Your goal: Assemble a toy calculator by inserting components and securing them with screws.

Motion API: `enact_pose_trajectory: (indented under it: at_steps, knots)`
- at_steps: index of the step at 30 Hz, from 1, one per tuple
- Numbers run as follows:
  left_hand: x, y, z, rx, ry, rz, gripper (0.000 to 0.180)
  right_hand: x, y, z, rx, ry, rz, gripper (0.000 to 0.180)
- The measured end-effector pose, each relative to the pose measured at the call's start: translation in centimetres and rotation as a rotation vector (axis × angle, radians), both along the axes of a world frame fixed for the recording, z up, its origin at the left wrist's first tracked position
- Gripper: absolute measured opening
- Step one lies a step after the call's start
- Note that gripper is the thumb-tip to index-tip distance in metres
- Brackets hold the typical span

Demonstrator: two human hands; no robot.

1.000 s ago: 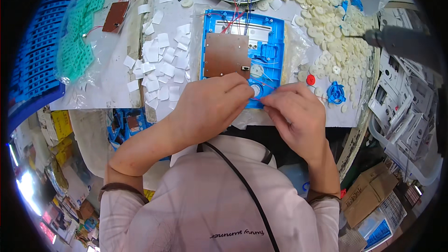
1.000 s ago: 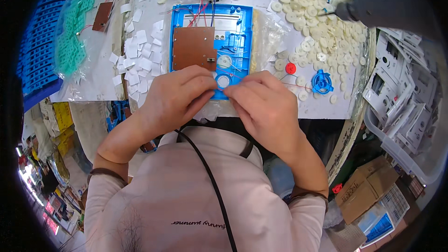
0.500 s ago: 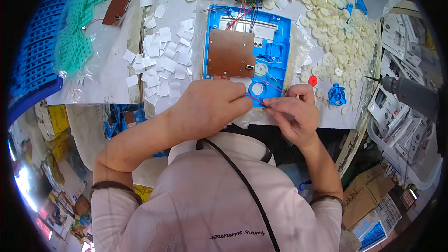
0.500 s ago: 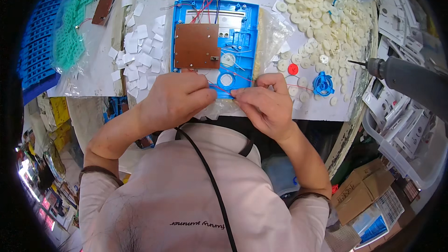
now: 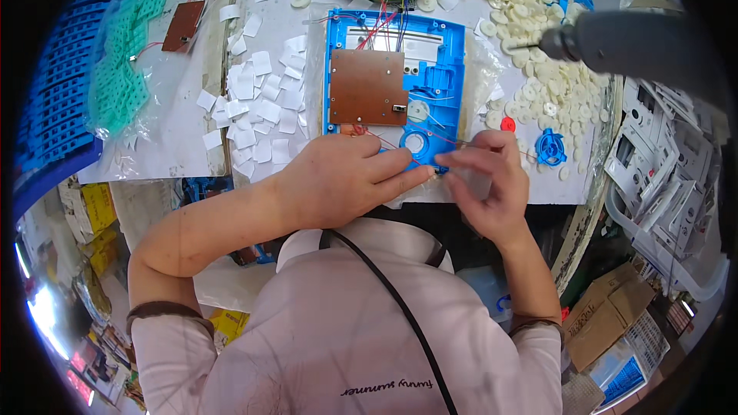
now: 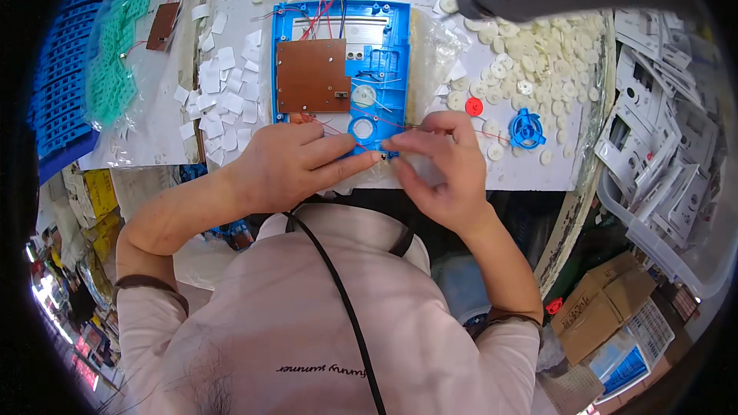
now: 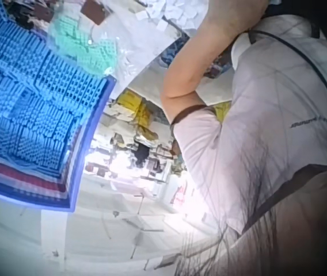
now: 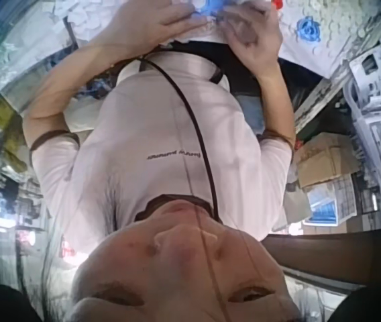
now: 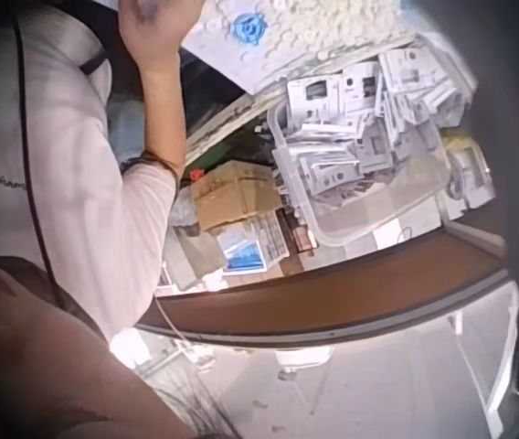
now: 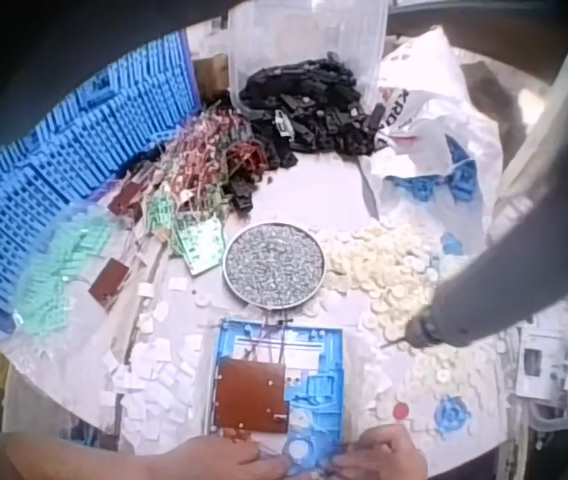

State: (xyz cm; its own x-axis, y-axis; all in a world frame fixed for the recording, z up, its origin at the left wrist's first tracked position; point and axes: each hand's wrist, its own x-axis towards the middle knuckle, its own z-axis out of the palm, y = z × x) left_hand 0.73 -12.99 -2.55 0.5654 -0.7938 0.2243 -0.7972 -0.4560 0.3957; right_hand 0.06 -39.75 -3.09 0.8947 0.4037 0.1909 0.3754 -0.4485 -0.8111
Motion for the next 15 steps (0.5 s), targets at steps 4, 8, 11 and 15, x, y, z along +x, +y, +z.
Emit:
enact_pose_trajectory:
  at_steps: [4,8,11,15]
  knots:
    - [0.0,-0.2,0.1,0.037,-0.036,-0.012,0.051,0.7,0.8,1.3,-0.04,0.002,-0.055,0.033]
    - [0.0,-0.3,0.2,0.045,-0.078,-0.021,0.05,0.9,1.1,2.1,-0.071,0.175,-0.047,0.034]
    - [-0.1,-0.5,0.1,0.064,-0.134,-0.03,0.048,1.4,1.6,3.2,-0.17,0.154,0.007,0.036]
    - [-0.1,-1.0,0.6,0.122,-0.193,-0.037,0.043,2.2,2.2,4.1,-0.318,0.114,0.064,0.038]
